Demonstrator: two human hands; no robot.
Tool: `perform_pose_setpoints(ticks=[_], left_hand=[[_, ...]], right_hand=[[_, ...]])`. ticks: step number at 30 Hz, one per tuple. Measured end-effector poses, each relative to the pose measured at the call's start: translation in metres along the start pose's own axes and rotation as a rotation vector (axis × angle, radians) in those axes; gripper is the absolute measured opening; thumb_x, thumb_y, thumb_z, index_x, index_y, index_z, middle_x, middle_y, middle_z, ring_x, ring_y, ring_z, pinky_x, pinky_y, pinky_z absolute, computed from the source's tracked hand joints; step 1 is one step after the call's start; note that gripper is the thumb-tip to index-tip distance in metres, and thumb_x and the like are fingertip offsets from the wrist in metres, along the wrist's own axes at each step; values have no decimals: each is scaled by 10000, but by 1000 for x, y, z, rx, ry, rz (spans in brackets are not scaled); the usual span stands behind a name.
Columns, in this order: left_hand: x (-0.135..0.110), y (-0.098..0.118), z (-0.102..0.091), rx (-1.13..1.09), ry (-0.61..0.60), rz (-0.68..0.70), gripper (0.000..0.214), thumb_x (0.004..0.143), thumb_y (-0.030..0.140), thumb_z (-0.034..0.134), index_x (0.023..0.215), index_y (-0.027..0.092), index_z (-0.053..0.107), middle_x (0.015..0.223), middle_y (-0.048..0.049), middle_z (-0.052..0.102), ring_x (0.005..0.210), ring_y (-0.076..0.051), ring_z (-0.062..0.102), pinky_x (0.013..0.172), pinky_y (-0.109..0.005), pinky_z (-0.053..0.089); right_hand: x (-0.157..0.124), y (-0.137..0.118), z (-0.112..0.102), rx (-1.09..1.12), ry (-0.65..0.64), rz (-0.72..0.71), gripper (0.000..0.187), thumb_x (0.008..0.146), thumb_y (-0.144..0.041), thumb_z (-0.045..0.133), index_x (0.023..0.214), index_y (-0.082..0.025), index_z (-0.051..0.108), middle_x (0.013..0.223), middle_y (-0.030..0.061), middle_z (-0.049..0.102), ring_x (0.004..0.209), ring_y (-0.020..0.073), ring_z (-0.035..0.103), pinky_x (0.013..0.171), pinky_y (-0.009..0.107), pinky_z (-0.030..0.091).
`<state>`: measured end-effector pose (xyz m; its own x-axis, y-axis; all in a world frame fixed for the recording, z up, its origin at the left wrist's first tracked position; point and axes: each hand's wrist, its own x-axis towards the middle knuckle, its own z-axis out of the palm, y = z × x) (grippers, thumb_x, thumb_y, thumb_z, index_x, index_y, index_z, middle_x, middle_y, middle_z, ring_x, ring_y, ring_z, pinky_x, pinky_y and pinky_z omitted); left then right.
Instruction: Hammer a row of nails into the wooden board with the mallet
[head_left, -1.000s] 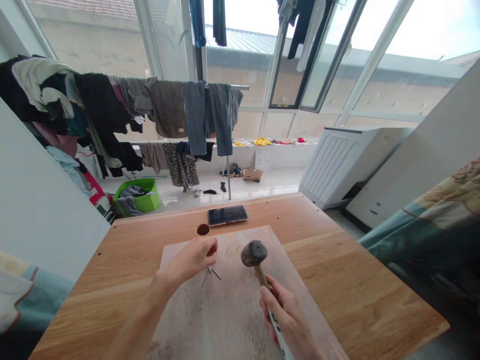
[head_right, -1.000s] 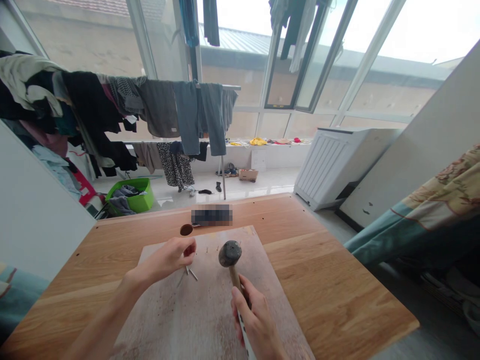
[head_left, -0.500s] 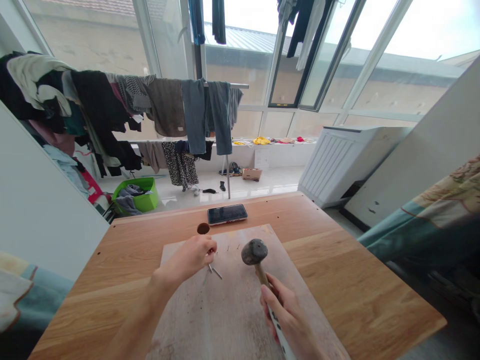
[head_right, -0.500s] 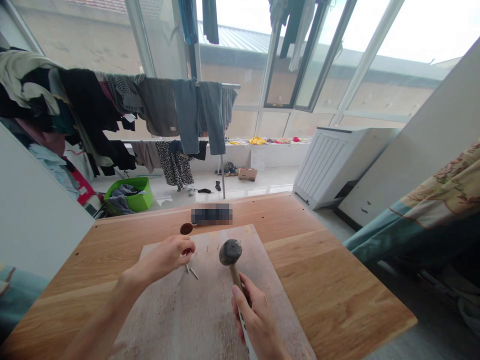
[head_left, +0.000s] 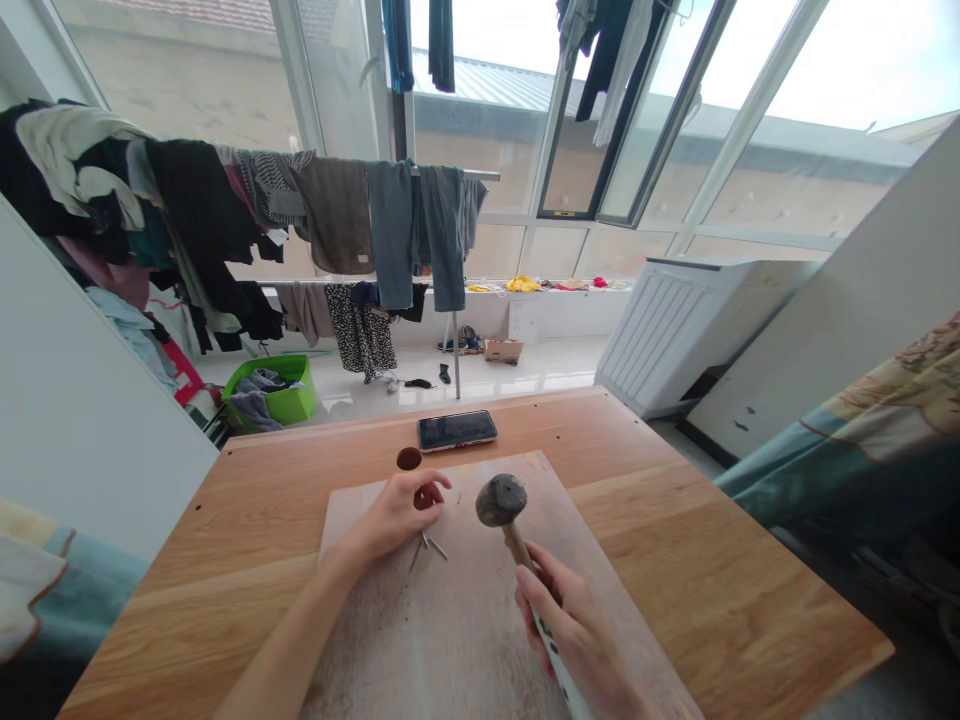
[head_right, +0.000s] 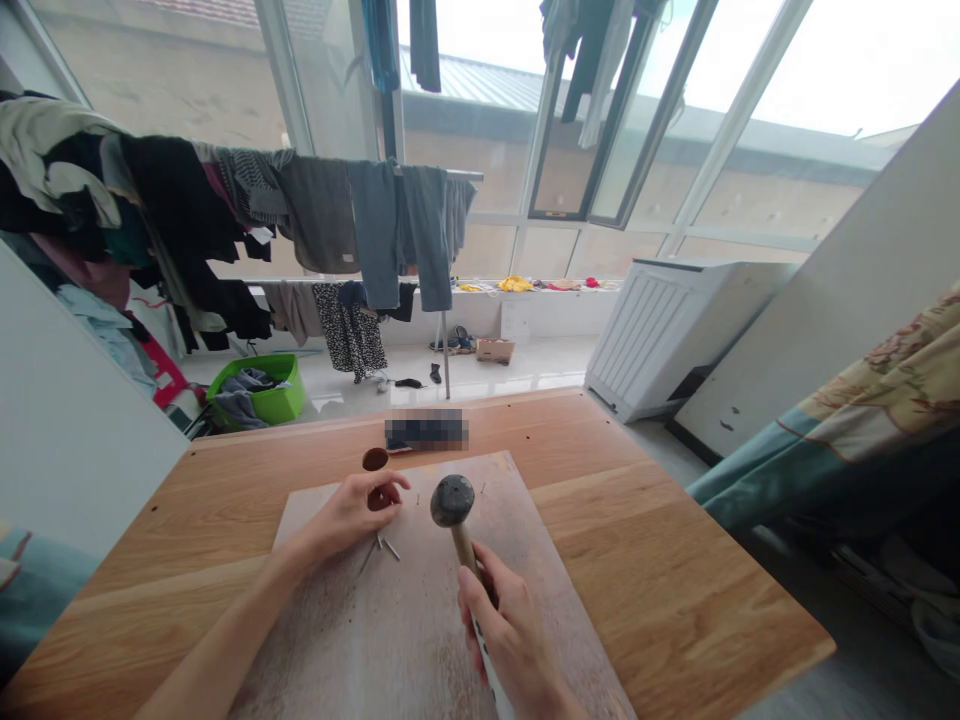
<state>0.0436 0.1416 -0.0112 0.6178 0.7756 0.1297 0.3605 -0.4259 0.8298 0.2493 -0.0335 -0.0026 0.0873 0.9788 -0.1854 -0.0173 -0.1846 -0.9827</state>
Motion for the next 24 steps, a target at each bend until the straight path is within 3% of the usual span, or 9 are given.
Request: perform_pose_setpoints(ticks=[6, 12, 20, 24], left_hand=[[0, 0, -5, -54, -5, -38, 324, 717, 115, 587, 1013, 168, 707, 781, -6, 693, 683, -133, 602, 653, -228, 478], [0, 7, -7, -18, -2, -13, 192, 698, 86, 593, 866, 154, 656, 715, 20, 618, 634, -116, 539, 588, -205, 416], [1, 3, -3, 9, 12, -6, 361, 689, 77, 569, 1035, 171, 614, 712, 48, 581, 630, -116, 537, 592, -210, 407], [0, 7, -10, 41, -30, -44, 406, 728, 162, 611, 1131, 183, 565, 785, 33, 576, 658, -129, 543, 615, -225, 438]], right_hand=[[17, -26, 26, 59, -36, -50, 469, 905, -593, 579, 1091, -163, 589, 625, -90, 485, 340, 40, 420, 303, 149, 313], [30, -23, 45, 18, -63, -60, 395, 930, -537, 540, 1085, -176, 579, 614, -98, 484, 334, 44, 431, 294, 140, 327], [31, -12, 44, -30, -72, -64, 412, 938, -532, 533, 1126, -172, 598, 611, -94, 490, 338, 53, 434, 298, 152, 351], [30, -11, 42, 26, -62, -73, 426, 929, -531, 560, 1136, -162, 608, 617, -90, 489, 343, 49, 436, 302, 151, 351]])
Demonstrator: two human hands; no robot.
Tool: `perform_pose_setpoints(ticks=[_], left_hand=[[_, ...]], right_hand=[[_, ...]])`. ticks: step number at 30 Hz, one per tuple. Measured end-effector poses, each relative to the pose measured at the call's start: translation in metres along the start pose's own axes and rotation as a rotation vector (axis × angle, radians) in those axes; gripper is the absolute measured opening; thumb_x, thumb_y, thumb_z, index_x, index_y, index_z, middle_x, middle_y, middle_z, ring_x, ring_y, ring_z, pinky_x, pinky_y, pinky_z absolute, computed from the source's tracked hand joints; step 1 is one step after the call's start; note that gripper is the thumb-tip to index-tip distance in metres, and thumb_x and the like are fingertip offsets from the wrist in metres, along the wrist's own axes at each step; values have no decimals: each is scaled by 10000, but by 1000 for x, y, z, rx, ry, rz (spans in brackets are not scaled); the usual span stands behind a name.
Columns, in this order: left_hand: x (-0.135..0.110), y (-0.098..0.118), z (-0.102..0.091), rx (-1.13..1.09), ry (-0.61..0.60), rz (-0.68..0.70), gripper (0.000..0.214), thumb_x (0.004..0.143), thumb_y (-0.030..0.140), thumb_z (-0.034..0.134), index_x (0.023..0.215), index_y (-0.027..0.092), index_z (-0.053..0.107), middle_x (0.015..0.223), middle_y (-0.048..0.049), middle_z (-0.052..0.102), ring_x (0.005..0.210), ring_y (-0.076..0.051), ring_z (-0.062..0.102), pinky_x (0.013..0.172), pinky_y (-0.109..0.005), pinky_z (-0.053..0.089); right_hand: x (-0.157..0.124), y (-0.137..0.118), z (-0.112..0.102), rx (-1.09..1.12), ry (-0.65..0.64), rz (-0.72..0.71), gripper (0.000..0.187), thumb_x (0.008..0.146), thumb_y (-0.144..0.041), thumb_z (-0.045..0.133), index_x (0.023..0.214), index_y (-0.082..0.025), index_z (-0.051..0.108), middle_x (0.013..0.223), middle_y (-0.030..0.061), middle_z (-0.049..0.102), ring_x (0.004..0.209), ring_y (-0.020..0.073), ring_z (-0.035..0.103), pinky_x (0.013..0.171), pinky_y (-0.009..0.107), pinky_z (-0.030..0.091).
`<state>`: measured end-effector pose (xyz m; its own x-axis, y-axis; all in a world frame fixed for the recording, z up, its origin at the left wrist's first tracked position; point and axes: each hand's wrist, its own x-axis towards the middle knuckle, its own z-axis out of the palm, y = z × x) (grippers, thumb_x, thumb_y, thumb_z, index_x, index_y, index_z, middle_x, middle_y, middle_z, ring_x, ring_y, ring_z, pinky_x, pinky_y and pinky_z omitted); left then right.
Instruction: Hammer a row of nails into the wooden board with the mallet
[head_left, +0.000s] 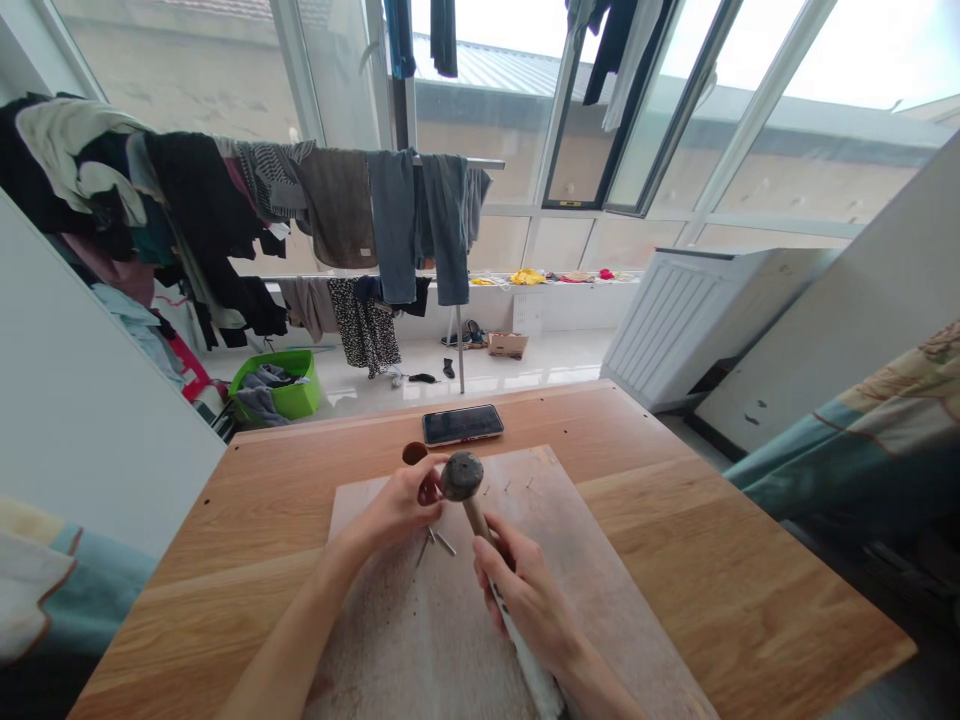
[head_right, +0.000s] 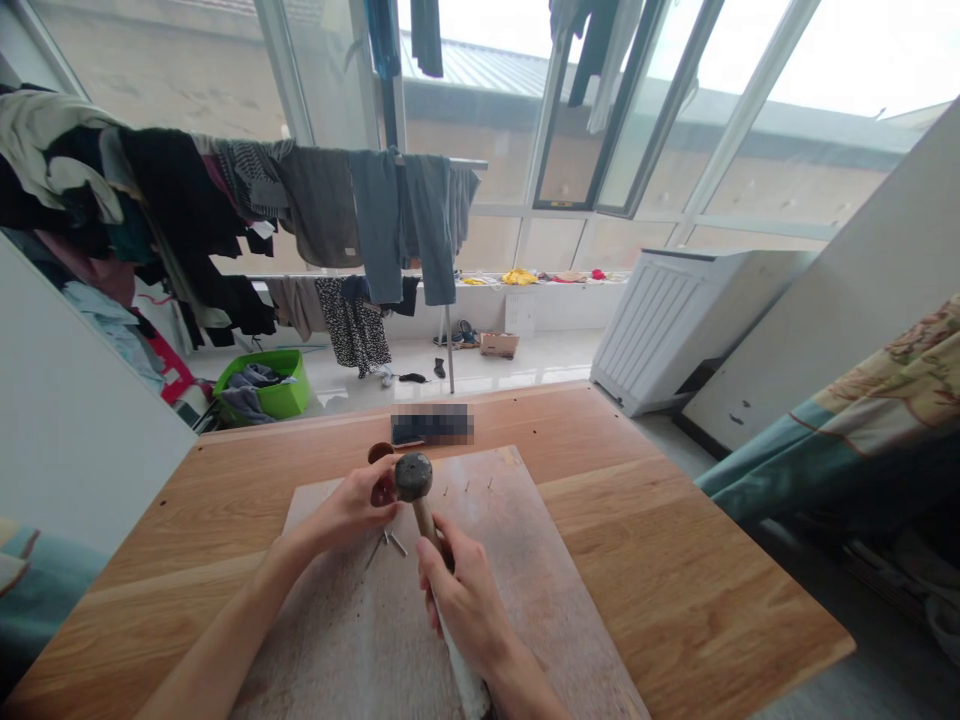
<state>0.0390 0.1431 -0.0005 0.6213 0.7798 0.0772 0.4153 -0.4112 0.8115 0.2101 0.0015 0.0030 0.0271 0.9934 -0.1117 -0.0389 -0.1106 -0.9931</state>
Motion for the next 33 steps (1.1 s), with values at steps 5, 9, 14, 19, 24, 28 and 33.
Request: perform_pose_setpoints(ticks=[5, 9, 14, 19, 24, 28, 33], left_hand=[[-12, 5, -22, 267, -92, -64, 206, 739, 296, 660, 906, 206, 580, 917, 1, 561, 747, -155, 543, 680, -258, 438], [-18, 11, -26, 412, -175, -199, 191, 773, 363, 655, 720, 211, 553, 734, 11, 589, 660, -173, 535, 581, -270, 334], [-18, 30, -11, 522, -146, -244, 89, 777, 225, 605, 713, 211, 544, 730, -3, 623, 640, -177, 553, 548, -277, 288], [-17, 48, 3, 674, -167, -229, 143, 745, 63, 531, 763, 199, 571, 812, -46, 671, 752, -210, 623, 608, -285, 351], [-14, 46, 1, 756, -138, -177, 277, 717, -27, 457, 817, 178, 614, 820, -83, 692, 785, -234, 657, 682, -304, 416], [-8, 26, -15, 387, -21, -21, 187, 736, 49, 523, 814, 182, 629, 815, -35, 678, 759, -182, 645, 695, -265, 471], [-6, 4, -28, -47, 16, -22, 124, 785, 258, 616, 849, 170, 676, 844, -27, 709, 775, -167, 661, 752, -277, 535]], right_hand=[[-2, -2, -4, 116, 87, -31, 492, 907, -566, 598, 1180, -157, 586, 616, -95, 482, 337, 39, 412, 299, 146, 341], [-2, -2, -6, 152, 133, -39, 529, 898, -587, 604, 1194, -150, 578, 617, -93, 489, 337, 39, 406, 298, 150, 348], [-2, 0, -6, 154, 135, -37, 537, 889, -592, 618, 1194, -151, 587, 621, -90, 495, 335, 38, 411, 294, 147, 351], [-2, 2, -5, 157, 141, -37, 529, 893, -582, 618, 1196, -150, 590, 626, -89, 501, 337, 33, 421, 296, 139, 351], [-2, 1, -5, 156, 140, -34, 545, 879, -594, 628, 1197, -152, 601, 616, -89, 501, 334, 36, 418, 290, 141, 354], [-3, 0, -5, 157, 145, -25, 546, 880, -597, 625, 1191, -149, 604, 616, -88, 501, 335, 34, 416, 293, 142, 352], [-3, 0, -4, 156, 136, -23, 535, 880, -584, 631, 1194, -152, 603, 619, -89, 499, 334, 33, 410, 293, 145, 356]])
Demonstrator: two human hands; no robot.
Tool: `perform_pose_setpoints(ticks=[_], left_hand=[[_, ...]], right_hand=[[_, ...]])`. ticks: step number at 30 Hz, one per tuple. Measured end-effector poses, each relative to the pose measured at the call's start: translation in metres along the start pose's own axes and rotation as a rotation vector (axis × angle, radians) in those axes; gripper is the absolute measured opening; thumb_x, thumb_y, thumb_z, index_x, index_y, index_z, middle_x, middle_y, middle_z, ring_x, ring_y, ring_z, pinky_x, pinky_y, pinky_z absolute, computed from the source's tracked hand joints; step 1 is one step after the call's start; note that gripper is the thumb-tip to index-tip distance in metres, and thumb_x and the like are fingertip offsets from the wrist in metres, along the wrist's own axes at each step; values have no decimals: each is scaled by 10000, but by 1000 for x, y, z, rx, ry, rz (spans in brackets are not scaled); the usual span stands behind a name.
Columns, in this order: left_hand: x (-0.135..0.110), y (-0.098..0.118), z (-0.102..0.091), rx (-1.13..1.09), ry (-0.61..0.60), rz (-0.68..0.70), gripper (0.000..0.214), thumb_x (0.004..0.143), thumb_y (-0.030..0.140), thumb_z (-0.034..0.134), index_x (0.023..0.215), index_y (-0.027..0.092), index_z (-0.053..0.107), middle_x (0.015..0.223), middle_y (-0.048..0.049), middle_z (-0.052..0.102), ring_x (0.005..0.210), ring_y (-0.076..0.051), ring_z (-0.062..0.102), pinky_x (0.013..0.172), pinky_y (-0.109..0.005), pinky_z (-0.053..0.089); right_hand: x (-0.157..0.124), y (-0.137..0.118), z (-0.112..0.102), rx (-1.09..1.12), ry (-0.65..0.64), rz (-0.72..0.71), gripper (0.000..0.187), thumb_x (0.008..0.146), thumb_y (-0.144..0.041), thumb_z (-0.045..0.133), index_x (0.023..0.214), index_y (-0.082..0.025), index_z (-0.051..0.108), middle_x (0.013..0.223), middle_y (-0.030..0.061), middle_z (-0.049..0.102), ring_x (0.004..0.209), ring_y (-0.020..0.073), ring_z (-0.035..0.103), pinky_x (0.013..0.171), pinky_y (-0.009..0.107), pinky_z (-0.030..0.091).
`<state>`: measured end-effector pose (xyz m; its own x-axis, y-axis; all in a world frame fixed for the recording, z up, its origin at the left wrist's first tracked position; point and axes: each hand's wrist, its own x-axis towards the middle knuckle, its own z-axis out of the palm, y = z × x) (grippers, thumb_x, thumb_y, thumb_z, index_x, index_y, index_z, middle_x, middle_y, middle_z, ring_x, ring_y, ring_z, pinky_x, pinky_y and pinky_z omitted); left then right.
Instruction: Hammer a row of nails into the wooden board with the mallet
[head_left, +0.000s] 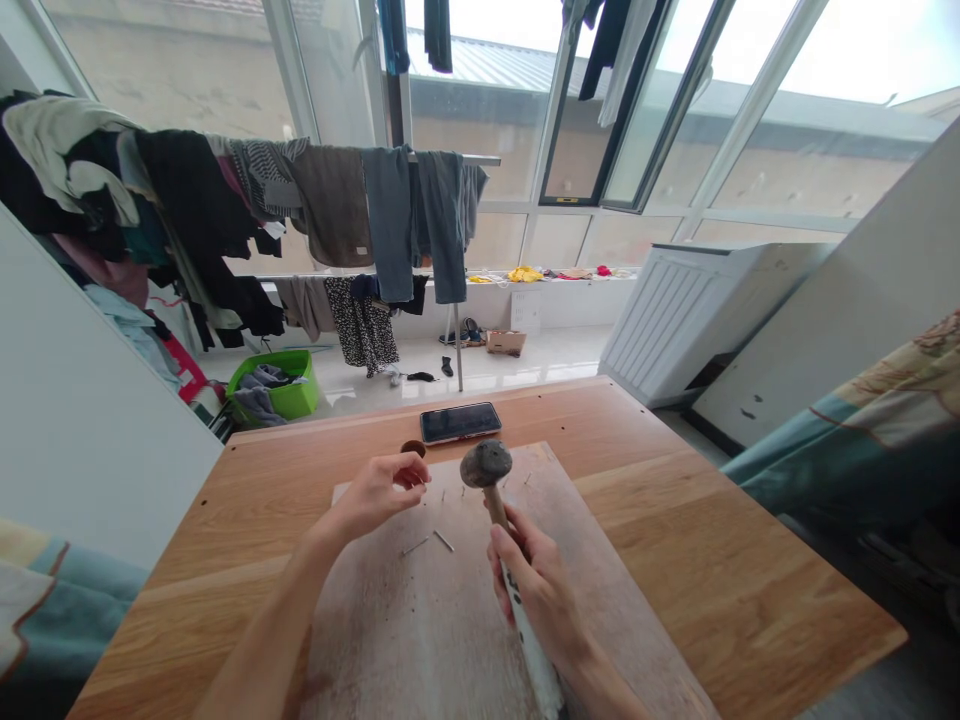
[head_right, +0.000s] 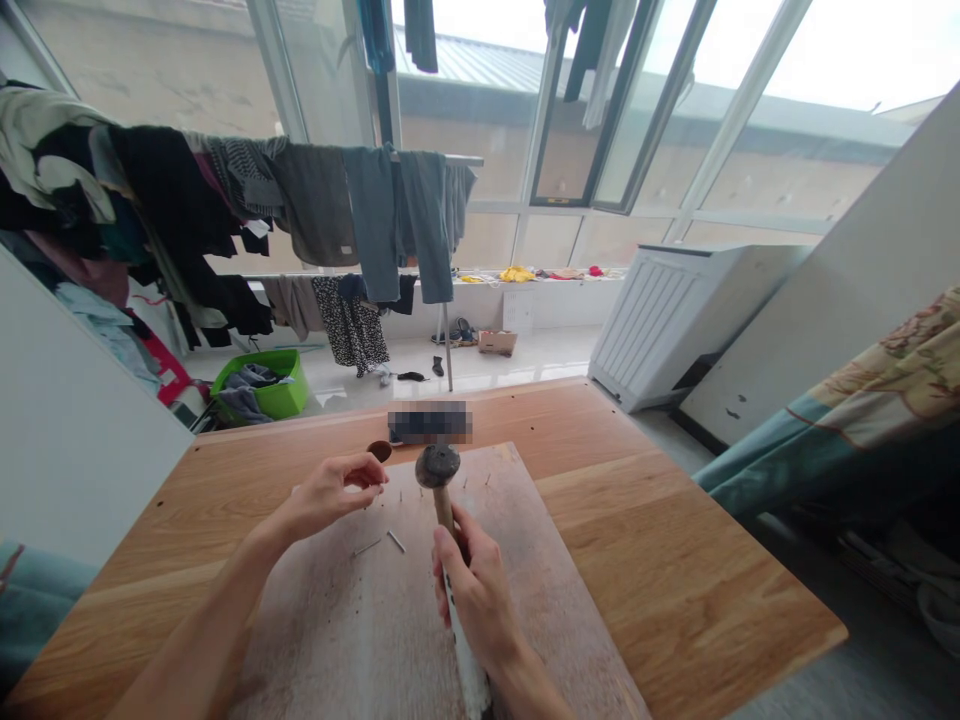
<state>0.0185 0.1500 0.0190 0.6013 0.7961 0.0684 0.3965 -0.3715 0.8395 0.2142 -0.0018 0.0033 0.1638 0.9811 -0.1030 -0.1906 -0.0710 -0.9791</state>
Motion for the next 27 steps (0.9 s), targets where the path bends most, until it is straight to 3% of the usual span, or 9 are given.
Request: perform_pose_setpoints(ticks=[8, 14, 21, 27], left_hand=[[-1, -11, 3, 20, -52, -46, 142, 775, 291, 631, 800, 173, 706, 788, -13, 702, 650, -127, 572, 623, -236, 448], [-2, -12, 3, -89, -66, -67, 116, 756, 282, 657, 801, 177, 677, 814, -23, 709, 741, -154, 629, 714, -256, 494], [-5, -13, 9, -32, -53, -59, 89, 758, 273, 656, 776, 186, 653, 766, 1, 674, 686, -142, 601, 658, -242, 474], [-14, -18, 16, -59, 52, -40, 252, 772, 260, 644, 1019, 210, 637, 805, 3, 729, 737, -162, 659, 714, -258, 507]], right_hand=[[0, 1, 0, 14, -5, -11, 499, 890, -563, 626, 1190, -165, 599, 622, -92, 491, 330, 34, 406, 285, 142, 346], [0, 0, 0, 12, -11, -7, 511, 896, -573, 613, 1189, -156, 584, 627, -92, 493, 333, 31, 404, 290, 142, 351], [-1, 0, 0, 19, -30, -11, 507, 895, -571, 618, 1182, -153, 588, 614, -98, 481, 329, 32, 406, 290, 140, 340], [2, -1, 6, 33, -112, 17, 468, 894, -565, 613, 1120, -155, 603, 613, -92, 499, 321, 37, 427, 281, 138, 325]])
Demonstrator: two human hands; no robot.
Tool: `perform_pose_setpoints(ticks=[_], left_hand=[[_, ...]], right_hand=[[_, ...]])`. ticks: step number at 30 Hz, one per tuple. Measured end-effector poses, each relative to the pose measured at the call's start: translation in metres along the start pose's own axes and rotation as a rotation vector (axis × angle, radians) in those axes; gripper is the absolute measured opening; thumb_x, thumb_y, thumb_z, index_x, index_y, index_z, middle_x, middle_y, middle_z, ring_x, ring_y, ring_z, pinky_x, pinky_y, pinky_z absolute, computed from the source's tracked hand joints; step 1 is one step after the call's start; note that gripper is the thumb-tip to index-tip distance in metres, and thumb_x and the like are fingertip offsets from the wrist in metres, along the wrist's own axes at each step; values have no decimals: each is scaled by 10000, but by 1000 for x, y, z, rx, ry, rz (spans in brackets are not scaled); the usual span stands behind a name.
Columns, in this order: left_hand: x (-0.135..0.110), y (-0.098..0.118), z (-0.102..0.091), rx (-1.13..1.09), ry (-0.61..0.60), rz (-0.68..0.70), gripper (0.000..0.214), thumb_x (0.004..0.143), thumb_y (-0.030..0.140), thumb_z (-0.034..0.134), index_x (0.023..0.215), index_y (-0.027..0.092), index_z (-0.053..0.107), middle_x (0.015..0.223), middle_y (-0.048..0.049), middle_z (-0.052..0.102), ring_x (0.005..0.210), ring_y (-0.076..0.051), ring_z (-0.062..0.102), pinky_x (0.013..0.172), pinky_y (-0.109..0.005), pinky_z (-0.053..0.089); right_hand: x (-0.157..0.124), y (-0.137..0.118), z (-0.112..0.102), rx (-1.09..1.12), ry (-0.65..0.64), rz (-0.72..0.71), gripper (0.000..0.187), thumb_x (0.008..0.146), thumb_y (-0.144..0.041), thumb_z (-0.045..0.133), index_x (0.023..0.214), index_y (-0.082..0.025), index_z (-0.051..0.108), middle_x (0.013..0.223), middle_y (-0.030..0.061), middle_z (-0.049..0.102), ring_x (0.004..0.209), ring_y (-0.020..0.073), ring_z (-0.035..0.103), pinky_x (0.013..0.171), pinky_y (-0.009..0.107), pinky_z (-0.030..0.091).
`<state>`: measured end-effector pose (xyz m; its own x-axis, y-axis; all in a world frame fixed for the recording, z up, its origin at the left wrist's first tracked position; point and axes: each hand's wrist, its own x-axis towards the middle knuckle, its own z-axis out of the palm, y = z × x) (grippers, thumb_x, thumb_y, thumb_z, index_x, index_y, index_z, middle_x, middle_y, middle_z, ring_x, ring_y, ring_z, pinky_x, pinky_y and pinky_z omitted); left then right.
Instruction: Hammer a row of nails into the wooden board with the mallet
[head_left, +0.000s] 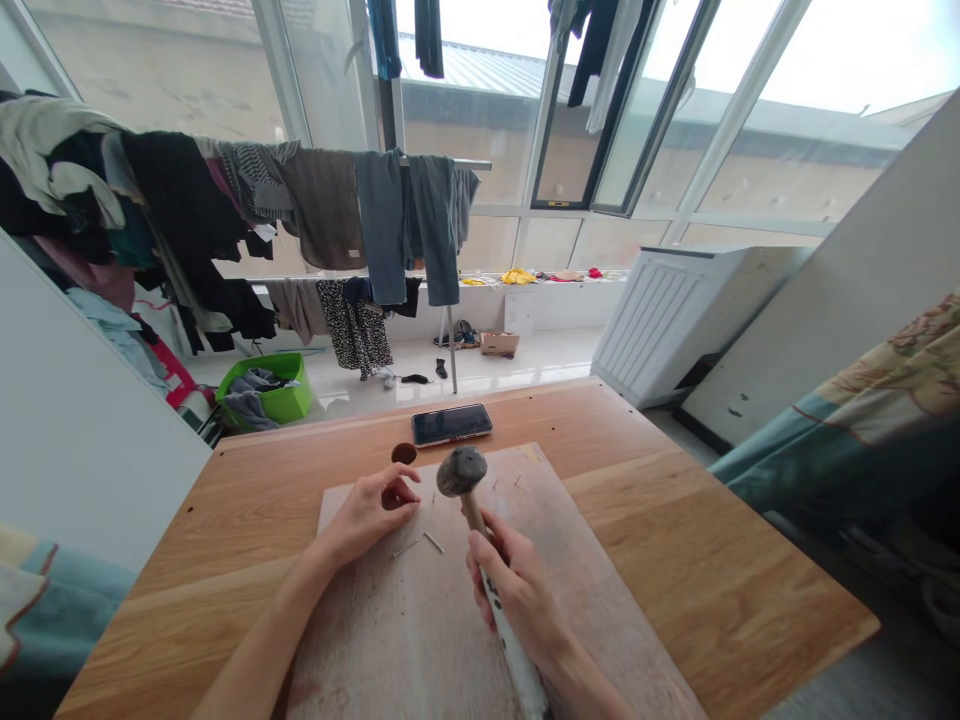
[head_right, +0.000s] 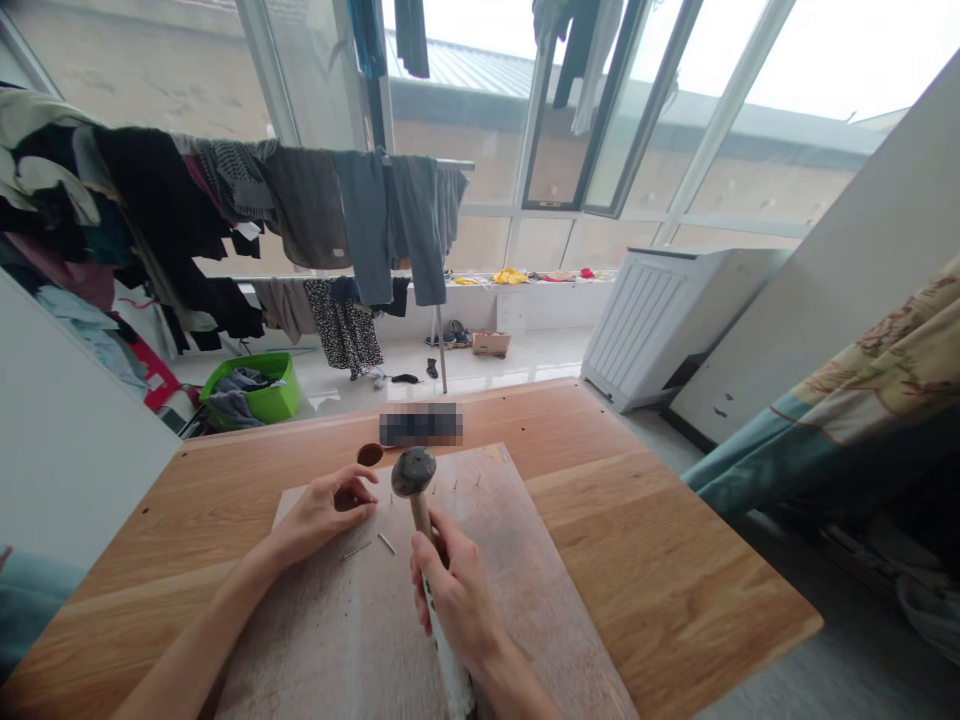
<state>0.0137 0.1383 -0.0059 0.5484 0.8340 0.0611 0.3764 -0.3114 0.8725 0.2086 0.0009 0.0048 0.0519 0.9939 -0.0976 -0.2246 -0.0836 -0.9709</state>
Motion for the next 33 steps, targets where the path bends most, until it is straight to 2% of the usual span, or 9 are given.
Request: perform_pose_setpoints(ticks=[5, 9, 15, 19, 22, 25, 28, 30, 33], left_hand=[[0, 3, 1, 0, -11, 16, 244, 788, 266, 632, 1022, 195, 638, 783, 6, 720, 727, -164, 662, 720, -266, 520], [1, -1, 0, 61, 18, 42, 130, 778, 241, 629, 894, 182, 626, 749, 20, 668, 682, -144, 604, 665, -238, 483], [2, -3, -1, 35, -5, 52, 214, 746, 196, 615, 954, 154, 645, 820, -7, 674, 737, -163, 600, 682, -240, 463], [2, 2, -2, 58, -12, 38, 185, 736, 202, 628, 915, 160, 643, 827, -9, 674, 750, -166, 604, 686, -239, 462], [1, 5, -4, 72, -49, 29, 252, 751, 267, 667, 980, 174, 615, 827, -2, 649, 736, -159, 591, 679, -244, 470], [-5, 10, -8, 200, -50, 41, 270, 748, 307, 689, 965, 200, 568, 851, 16, 586, 703, -145, 548, 654, -254, 461], [-14, 23, -8, 413, -100, 114, 118, 798, 268, 625, 882, 218, 559, 863, 15, 564, 717, -153, 540, 666, -270, 438], [-20, 35, -2, 535, -177, 137, 80, 812, 215, 603, 891, 225, 596, 884, -1, 591, 725, -165, 560, 665, -280, 427], [-24, 50, 15, 698, -228, 151, 172, 768, 84, 580, 860, 212, 647, 933, -46, 627, 766, -190, 600, 681, -292, 438]], right_hand=[[3, -15, 15, -22, -78, 29, 400, 911, -520, 585, 1094, -164, 599, 608, -96, 501, 320, 38, 428, 271, 128, 313], [6, -13, 23, -93, -117, 22, 349, 946, -469, 546, 1115, -168, 601, 611, -102, 488, 323, 34, 428, 280, 123, 320], [4, 6, 19, -216, -127, 0, 297, 988, -416, 498, 1124, -179, 615, 623, -97, 485, 344, 27, 431, 313, 118, 323], [2, 7, 16, -246, -149, -5, 315, 987, -420, 512, 1155, -181, 631, 625, -93, 482, 347, 29, 430, 320, 127, 317], [0, 5, 14, -203, -132, 11, 366, 974, -468, 528, 1158, -170, 632, 622, -89, 486, 342, 35, 429, 310, 134, 322], [-1, 3, 11, -128, -75, -30, 429, 957, -525, 547, 1176, -162, 616, 614, -92, 481, 342, 38, 428, 308, 136, 326], [-1, 1, 9, -62, 17, -71, 470, 946, -556, 563, 1199, -162, 597, 617, -94, 479, 342, 38, 426, 305, 138, 337], [1, 0, 7, -29, 68, -77, 485, 934, -566, 580, 1204, -163, 586, 626, -92, 488, 342, 40, 428, 299, 142, 347], [3, -1, 5, -4, 101, -74, 500, 917, -575, 602, 1199, -162, 581, 618, -95, 490, 339, 44, 426, 295, 149, 362]])
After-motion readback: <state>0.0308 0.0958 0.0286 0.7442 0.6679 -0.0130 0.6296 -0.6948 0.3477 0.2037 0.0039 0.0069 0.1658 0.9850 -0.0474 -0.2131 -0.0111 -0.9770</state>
